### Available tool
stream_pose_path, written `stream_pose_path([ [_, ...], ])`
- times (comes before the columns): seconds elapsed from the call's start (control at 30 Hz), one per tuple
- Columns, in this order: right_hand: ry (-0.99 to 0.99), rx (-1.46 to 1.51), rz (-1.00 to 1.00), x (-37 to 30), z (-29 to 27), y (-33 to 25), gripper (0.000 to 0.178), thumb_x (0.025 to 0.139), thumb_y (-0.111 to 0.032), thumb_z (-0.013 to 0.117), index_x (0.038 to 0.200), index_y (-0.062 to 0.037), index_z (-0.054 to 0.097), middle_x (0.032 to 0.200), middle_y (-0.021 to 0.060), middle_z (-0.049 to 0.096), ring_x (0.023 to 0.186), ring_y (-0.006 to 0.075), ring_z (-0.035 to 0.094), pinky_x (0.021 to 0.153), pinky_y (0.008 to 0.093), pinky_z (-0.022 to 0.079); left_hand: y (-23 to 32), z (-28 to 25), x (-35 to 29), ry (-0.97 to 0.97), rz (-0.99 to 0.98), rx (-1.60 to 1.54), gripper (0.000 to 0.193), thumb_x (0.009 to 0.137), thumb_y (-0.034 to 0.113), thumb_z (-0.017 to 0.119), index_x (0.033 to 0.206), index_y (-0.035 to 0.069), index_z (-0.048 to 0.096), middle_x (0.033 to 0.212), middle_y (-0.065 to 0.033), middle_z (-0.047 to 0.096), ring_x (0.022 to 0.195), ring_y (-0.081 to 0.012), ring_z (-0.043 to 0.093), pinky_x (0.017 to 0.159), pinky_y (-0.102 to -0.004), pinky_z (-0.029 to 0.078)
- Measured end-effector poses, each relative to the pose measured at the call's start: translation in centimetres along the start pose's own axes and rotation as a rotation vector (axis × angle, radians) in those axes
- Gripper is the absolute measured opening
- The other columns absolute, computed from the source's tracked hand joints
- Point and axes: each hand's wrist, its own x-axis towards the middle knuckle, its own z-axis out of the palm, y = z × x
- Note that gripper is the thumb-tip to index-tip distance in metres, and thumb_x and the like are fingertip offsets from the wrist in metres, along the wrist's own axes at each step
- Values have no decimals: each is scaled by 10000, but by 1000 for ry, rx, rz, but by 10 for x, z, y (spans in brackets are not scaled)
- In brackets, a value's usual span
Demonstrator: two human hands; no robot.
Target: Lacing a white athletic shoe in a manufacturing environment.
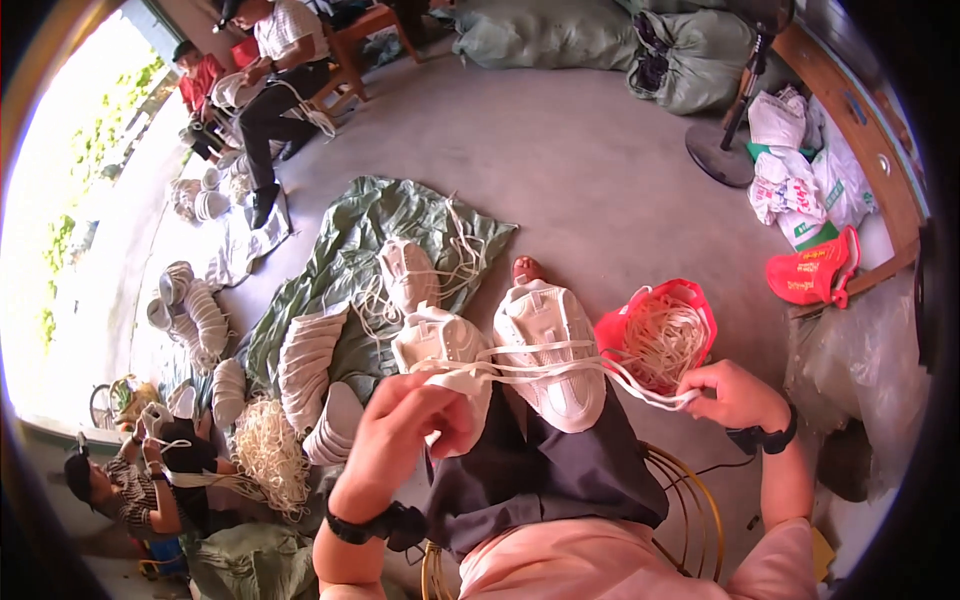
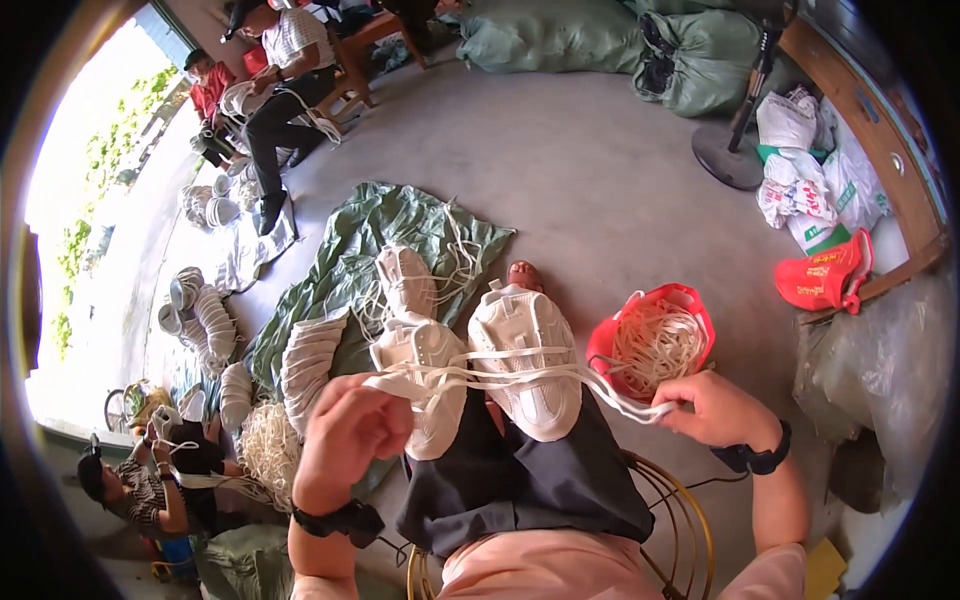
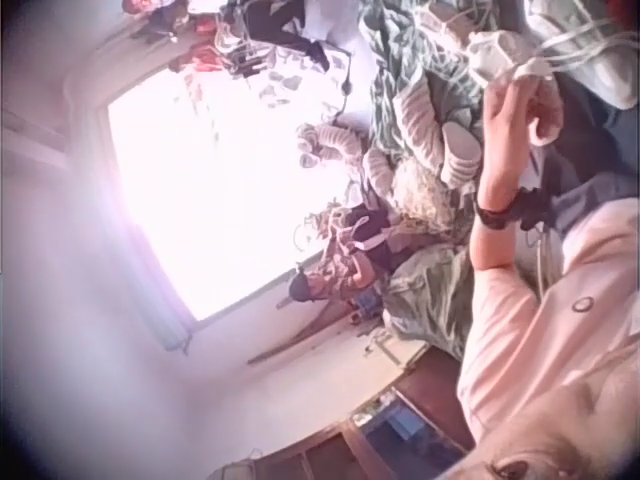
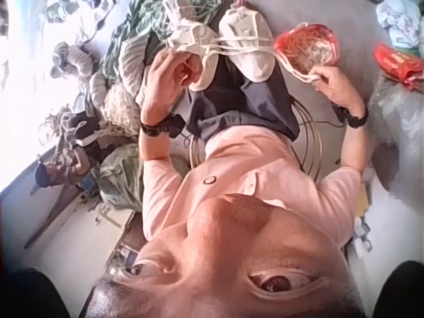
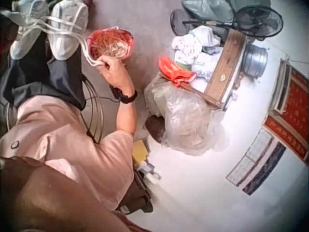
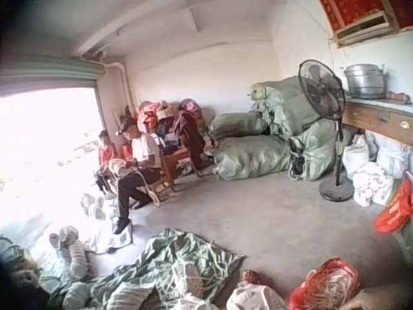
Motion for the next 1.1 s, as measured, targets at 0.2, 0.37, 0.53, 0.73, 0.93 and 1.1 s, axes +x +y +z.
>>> stream_pose_path([
  [0.2,-219,276,3,-18,19,-19,161,888,-73,606,1003,7,685,856,38,684,767,109,655,731,266,512,-24,32,-6,-206,-174,-149,374,1000,249,442,830,-31,620,735,-174,641,587,-171,530,539,-266,389],
  [0.37,-223,529,-61,-45,41,-17,249,917,-142,639,1100,27,654,852,53,679,779,124,655,723,278,514,-41,49,-18,-339,52,132,417,1017,285,417,909,-18,682,895,-130,722,789,-142,599,729,-283,434],
  [0.53,-98,642,-115,-63,58,-21,410,980,-248,598,1279,25,531,868,83,669,780,111,617,726,265,484,-60,62,-35,-498,94,159,457,1069,277,369,1020,-29,705,970,-106,733,977,-158,632,937,-320,451],
  [0.73,48,767,-237,-81,87,-35,447,989,-304,579,1276,30,505,831,106,667,733,123,598,708,273,479,-81,88,-52,-512,65,162,445,1066,275,385,1049,-29,709,1044,-99,729,987,-149,629,946,-310,440],
  [0.93,299,681,-294,-123,93,-40,319,1003,-293,547,1111,6,566,717,78,637,588,72,496,571,212,390,-103,122,-83,-467,75,162,465,1049,357,441,1032,-9,729,960,-89,719,924,-149,606,895,-310,462],
  [1.1,845,454,-573,-157,82,-46,304,1016,-301,523,1039,-2,567,633,-3,517,520,30,396,485,187,270,-92,135,-102,-464,122,233,463,1045,358,447,1028,-12,725,957,-91,718,920,-144,606,886,-309,464],
])
